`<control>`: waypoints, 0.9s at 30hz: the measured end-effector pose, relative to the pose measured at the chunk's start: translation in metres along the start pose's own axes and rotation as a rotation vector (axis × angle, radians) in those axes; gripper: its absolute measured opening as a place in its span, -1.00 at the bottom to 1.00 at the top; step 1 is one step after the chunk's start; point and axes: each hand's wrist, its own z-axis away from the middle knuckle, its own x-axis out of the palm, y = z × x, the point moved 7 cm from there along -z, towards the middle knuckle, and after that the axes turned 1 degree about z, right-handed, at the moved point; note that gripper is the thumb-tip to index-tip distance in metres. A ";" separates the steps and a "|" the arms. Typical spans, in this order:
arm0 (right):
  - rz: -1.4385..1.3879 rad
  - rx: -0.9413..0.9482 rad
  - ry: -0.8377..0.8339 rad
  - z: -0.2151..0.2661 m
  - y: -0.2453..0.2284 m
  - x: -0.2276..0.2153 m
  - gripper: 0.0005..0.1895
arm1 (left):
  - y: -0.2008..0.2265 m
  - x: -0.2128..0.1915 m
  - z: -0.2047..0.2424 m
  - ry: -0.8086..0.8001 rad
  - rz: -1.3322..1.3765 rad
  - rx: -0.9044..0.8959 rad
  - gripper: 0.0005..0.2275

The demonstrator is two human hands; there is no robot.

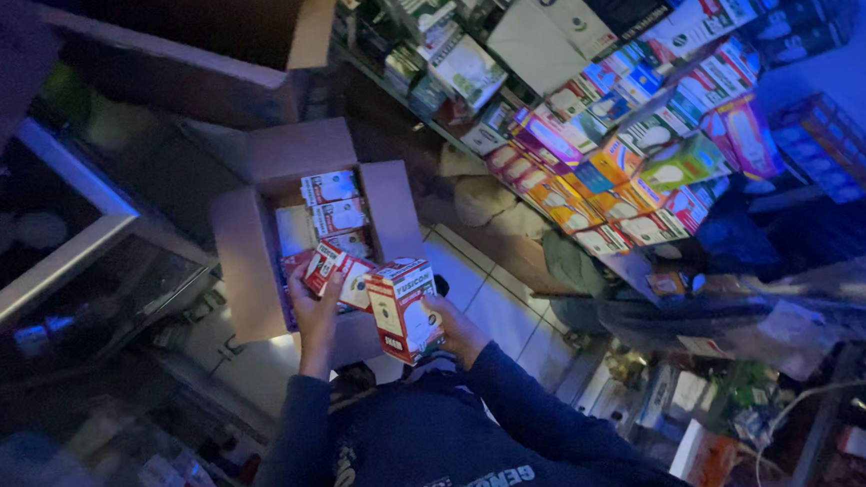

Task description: The person sorts boxes of light bulbs by removing them from a cardboard box, checking the labels, and placing them onto shelves or back into the box.

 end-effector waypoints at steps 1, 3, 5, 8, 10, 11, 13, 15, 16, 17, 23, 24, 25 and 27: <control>-0.011 0.008 -0.009 0.002 0.002 -0.001 -0.36 | -0.001 0.002 0.003 -0.007 0.007 -0.004 -0.40; -0.032 0.018 -0.028 0.004 0.005 0.001 -0.35 | 0.003 0.005 0.005 0.002 -0.014 -0.013 -0.40; 0.039 -0.029 -0.039 0.008 0.000 0.011 -0.36 | 0.011 0.007 0.007 0.035 -0.072 -0.025 -0.39; 0.179 -0.117 -0.018 0.022 -0.034 0.046 -0.34 | 0.040 0.016 0.008 0.062 -0.105 0.093 -0.38; 0.279 -0.222 0.017 0.038 -0.061 0.073 -0.30 | 0.053 0.022 0.009 0.047 -0.121 0.089 -0.39; 0.328 -0.297 0.031 0.046 -0.075 0.084 -0.27 | 0.058 0.025 0.008 0.039 -0.128 0.086 -0.40; 0.444 -0.404 0.083 0.057 -0.100 0.091 -0.25 | 0.064 0.040 0.011 -0.027 -0.082 0.072 -0.36; 0.577 -0.471 0.167 0.064 -0.117 0.082 -0.25 | 0.066 0.059 0.012 -0.114 -0.084 0.089 -0.35; 0.536 -0.423 0.229 0.069 -0.120 0.069 -0.24 | 0.068 0.070 0.013 -0.161 -0.110 0.119 -0.36; 0.494 -0.375 0.291 0.075 -0.121 0.055 -0.24 | 0.070 0.082 0.015 -0.208 -0.135 0.149 -0.36; 0.490 -0.495 0.272 0.106 -0.171 0.025 -0.29 | 0.090 0.148 0.045 -0.354 -0.019 0.062 -0.35; 0.472 -0.429 0.282 0.112 -0.181 0.022 -0.27 | 0.095 0.156 0.051 -0.350 -0.046 0.073 -0.35; 0.498 -0.501 0.221 0.123 -0.196 0.029 -0.27 | 0.099 0.165 0.057 -0.345 -0.073 0.084 -0.36; 0.544 -0.656 0.077 0.135 -0.230 0.048 -0.29 | 0.107 0.181 0.061 -0.323 -0.064 0.097 -0.35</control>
